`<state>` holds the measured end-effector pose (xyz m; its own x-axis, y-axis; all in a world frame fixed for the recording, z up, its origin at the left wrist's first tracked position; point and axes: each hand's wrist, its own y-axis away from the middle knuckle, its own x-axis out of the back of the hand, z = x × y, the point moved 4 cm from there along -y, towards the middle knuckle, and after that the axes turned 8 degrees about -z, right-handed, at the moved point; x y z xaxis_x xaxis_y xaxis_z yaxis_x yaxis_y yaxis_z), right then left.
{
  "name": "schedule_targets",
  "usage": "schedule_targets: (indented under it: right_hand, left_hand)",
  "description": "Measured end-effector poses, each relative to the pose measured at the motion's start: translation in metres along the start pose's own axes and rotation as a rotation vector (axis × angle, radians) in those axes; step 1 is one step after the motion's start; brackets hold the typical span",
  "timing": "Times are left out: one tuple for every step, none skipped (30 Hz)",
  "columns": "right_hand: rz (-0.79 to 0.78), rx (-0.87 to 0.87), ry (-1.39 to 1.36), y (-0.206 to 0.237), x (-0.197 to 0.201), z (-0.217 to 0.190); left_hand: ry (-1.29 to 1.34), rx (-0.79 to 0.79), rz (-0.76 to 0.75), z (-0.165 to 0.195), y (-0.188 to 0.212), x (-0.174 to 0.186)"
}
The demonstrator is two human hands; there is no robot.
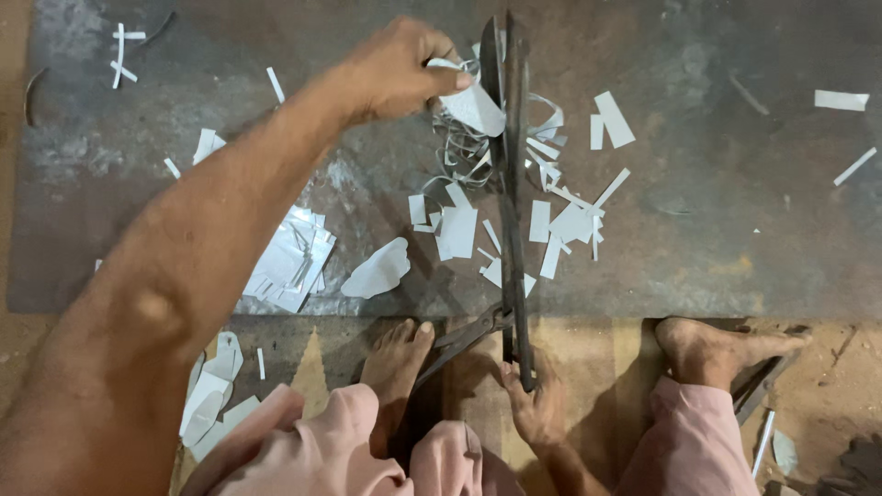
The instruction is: The person sits on the ground and cuts white plastic pieces into narrow strips using large hand-held bench shears, placing each piece between the blades and squeezing the handles, then tossing the cut strips onto a pile on the metal sheet.
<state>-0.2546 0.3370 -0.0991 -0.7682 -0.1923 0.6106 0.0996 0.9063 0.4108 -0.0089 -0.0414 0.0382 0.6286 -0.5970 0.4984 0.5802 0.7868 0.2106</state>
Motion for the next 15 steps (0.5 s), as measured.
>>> schedule_targets:
  right_hand:
    - [-0.030, -0.116, -0.059, 0.002, -0.003, 0.002]
    - [-0.059, -0.230, -0.119, 0.006, -0.004, 0.003]
    - [-0.089, -0.344, -0.179, 0.012, -0.006, 0.004]
    - [-0.091, -0.311, -0.192, 0.018, -0.003, -0.001]
    - [-0.096, -0.281, -0.206, 0.029, 0.001, -0.005]
    - [-0.102, -0.254, -0.220, 0.040, 0.005, -0.008]
    - [-0.106, -0.250, -0.249, 0.050, 0.012, -0.009]
    - [-0.110, -0.241, -0.274, 0.058, 0.020, -0.008]
    - [-0.113, -0.231, -0.298, 0.062, 0.024, -0.006]
    - [-0.111, -0.261, -0.274, 0.063, 0.026, -0.003]
    - [-0.109, -0.288, -0.251, 0.062, 0.024, 0.000]
    - [-0.105, -0.315, -0.228, 0.059, 0.022, 0.004]
    - [-0.119, -0.364, -0.227, 0.056, 0.019, 0.010]
    - [-0.132, -0.410, -0.227, 0.052, 0.014, 0.014]
    - [-0.146, -0.457, -0.229, 0.050, 0.010, 0.019]
  left_hand:
    - [0.058, 0.000, 0.026, -0.004, 0.001, -0.003]
    - [0.027, -0.025, 0.023, -0.006, 0.002, -0.005]
    - [-0.004, -0.047, 0.021, -0.008, 0.004, -0.006]
    - [-0.034, -0.067, 0.018, -0.011, 0.006, -0.008]
    - [0.008, -0.065, -0.037, -0.014, 0.006, -0.015]
    - [0.052, -0.059, -0.095, -0.016, 0.007, -0.021]
    - [0.097, -0.054, -0.152, -0.018, 0.008, -0.026]
    - [0.055, -0.030, -0.147, -0.020, 0.009, -0.028]
    - [0.014, -0.006, -0.140, -0.021, 0.010, -0.029]
    - [-0.024, 0.018, -0.134, -0.021, 0.010, -0.031]
    - [-0.033, 0.024, -0.133, -0.019, 0.009, -0.031]
    - [-0.043, 0.027, -0.132, -0.017, 0.008, -0.030]
    - [-0.053, 0.031, -0.131, -0.013, 0.007, -0.029]
    - [-0.068, 0.037, -0.127, -0.008, 0.005, -0.027]
    - [-0.084, 0.045, -0.126, -0.003, 0.003, -0.026]
